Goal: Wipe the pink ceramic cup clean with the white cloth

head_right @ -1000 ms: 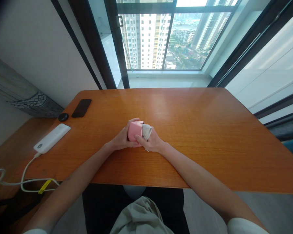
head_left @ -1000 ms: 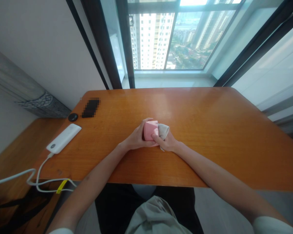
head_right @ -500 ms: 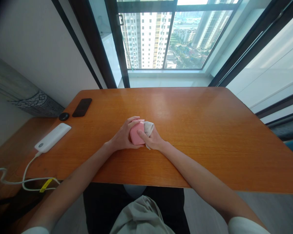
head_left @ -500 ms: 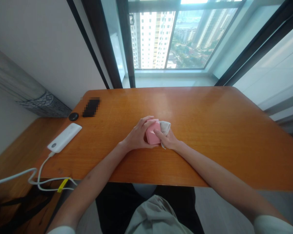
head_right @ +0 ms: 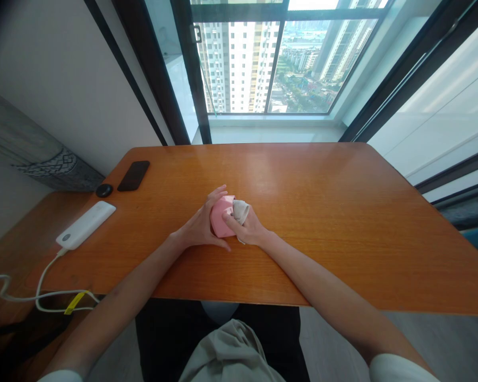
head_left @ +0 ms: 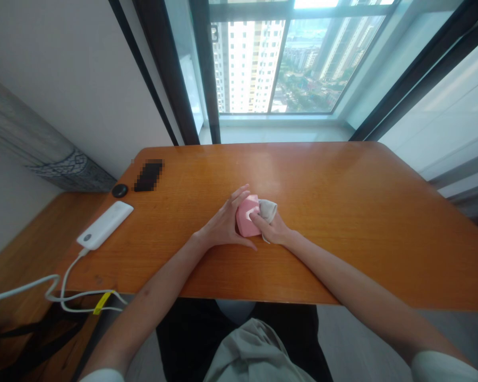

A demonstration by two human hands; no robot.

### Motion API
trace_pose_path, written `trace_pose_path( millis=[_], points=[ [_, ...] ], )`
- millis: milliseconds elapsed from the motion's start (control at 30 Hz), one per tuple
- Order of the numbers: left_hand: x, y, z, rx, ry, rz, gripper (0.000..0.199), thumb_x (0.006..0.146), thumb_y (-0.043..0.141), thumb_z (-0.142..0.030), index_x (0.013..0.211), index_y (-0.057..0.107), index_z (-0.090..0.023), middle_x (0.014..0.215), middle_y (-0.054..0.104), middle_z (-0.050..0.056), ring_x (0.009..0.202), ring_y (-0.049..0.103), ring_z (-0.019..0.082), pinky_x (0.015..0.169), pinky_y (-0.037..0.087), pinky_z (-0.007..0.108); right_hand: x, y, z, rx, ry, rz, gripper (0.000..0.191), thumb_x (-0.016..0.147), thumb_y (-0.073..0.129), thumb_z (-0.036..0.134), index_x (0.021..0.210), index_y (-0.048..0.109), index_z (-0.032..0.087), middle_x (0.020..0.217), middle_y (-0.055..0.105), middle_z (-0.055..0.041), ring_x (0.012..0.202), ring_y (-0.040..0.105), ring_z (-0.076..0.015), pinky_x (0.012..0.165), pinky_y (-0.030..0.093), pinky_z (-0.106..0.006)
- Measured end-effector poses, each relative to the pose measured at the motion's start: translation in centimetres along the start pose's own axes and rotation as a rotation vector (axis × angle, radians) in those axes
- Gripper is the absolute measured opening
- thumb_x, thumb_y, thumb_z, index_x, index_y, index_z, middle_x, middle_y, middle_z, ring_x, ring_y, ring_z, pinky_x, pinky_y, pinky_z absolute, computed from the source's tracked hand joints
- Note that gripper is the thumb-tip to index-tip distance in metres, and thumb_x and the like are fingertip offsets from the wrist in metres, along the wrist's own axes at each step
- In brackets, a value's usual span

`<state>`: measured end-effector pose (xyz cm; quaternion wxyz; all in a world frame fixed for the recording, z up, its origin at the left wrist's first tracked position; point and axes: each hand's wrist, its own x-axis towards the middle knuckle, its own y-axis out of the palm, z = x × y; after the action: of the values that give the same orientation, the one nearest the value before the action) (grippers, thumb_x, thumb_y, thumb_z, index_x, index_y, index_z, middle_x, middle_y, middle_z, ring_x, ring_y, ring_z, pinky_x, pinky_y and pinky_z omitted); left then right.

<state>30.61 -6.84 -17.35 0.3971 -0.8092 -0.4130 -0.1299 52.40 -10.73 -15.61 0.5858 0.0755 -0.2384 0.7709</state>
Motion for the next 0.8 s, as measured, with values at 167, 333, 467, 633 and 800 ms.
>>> trace_pose_path(
  millis=[167, 333, 467, 633, 800],
  points=[
    [0.7, -0.1, -1.1, 0.081, 0.064, -0.060, 0.122, 0.072, 0.103, -0.052, 0.171, 0.033, -0.034, 0.170, 0.045, 0.019, 0.159, 0.048, 0.044, 0.131, 0.044, 0.069, 0.2, 0.0, -0.2, -0.024, 0.017, -0.028, 0.052, 0.104, 0.056, 0.074, 0.096, 0.064, 0.024, 0.081, 0.065, -0.0024, 0.073, 0.059, -0.0208, 0.069, 0.053, -0.036],
    [0.6, 0.1, -1.3, -0.207, -0.216, -0.024, 0.115, 0.074, 0.100, -0.054, 0.167, 0.038, -0.028, 0.156, 0.060, 0.017, 0.135, 0.067, 0.038, 0.116, 0.058, 0.057, 0.1, -0.1, -0.1, -0.158, -0.102, 0.006, 0.051, 0.103, 0.056, 0.073, 0.093, 0.065, 0.024, 0.085, 0.068, -0.0054, 0.076, 0.061, -0.0230, 0.075, 0.055, -0.040],
    [0.1, 0.3, -0.6, -0.460, -0.362, 0.056, 0.111, 0.084, 0.092, -0.058, 0.171, 0.029, -0.030, 0.162, 0.058, 0.018, 0.132, 0.071, 0.035, 0.110, 0.062, 0.052, 0.1, -0.1, 0.0, -0.194, -0.102, 0.048, 0.049, 0.105, 0.055, 0.068, 0.087, 0.063, 0.024, 0.076, 0.064, -0.0030, 0.068, 0.057, -0.0203, 0.068, 0.051, -0.037],
    [-0.1, 0.2, 0.1, -0.292, -0.165, 0.000, 0.140, 0.071, 0.100, -0.066, 0.177, 0.015, -0.035, 0.178, 0.035, 0.022, 0.162, 0.047, 0.046, 0.132, 0.042, 0.067, 0.1, 0.0, 0.0, -0.060, -0.037, -0.014, 0.048, 0.106, 0.057, 0.068, 0.100, 0.069, 0.022, 0.084, 0.070, -0.0040, 0.076, 0.063, -0.0216, 0.073, 0.055, -0.037],
    [0.5, -0.2, -0.5, 0.089, 0.018, -0.016, 0.126, 0.069, 0.104, -0.058, 0.171, 0.031, -0.040, 0.177, 0.035, 0.018, 0.166, 0.038, 0.047, 0.134, 0.038, 0.072, 0.4, 0.0, -0.2, 0.046, 0.057, -0.107, 0.059, 0.103, 0.058, 0.077, 0.112, 0.069, 0.021, 0.097, 0.074, -0.0061, 0.085, 0.067, -0.0236, 0.081, 0.057, -0.039]
  ],
)
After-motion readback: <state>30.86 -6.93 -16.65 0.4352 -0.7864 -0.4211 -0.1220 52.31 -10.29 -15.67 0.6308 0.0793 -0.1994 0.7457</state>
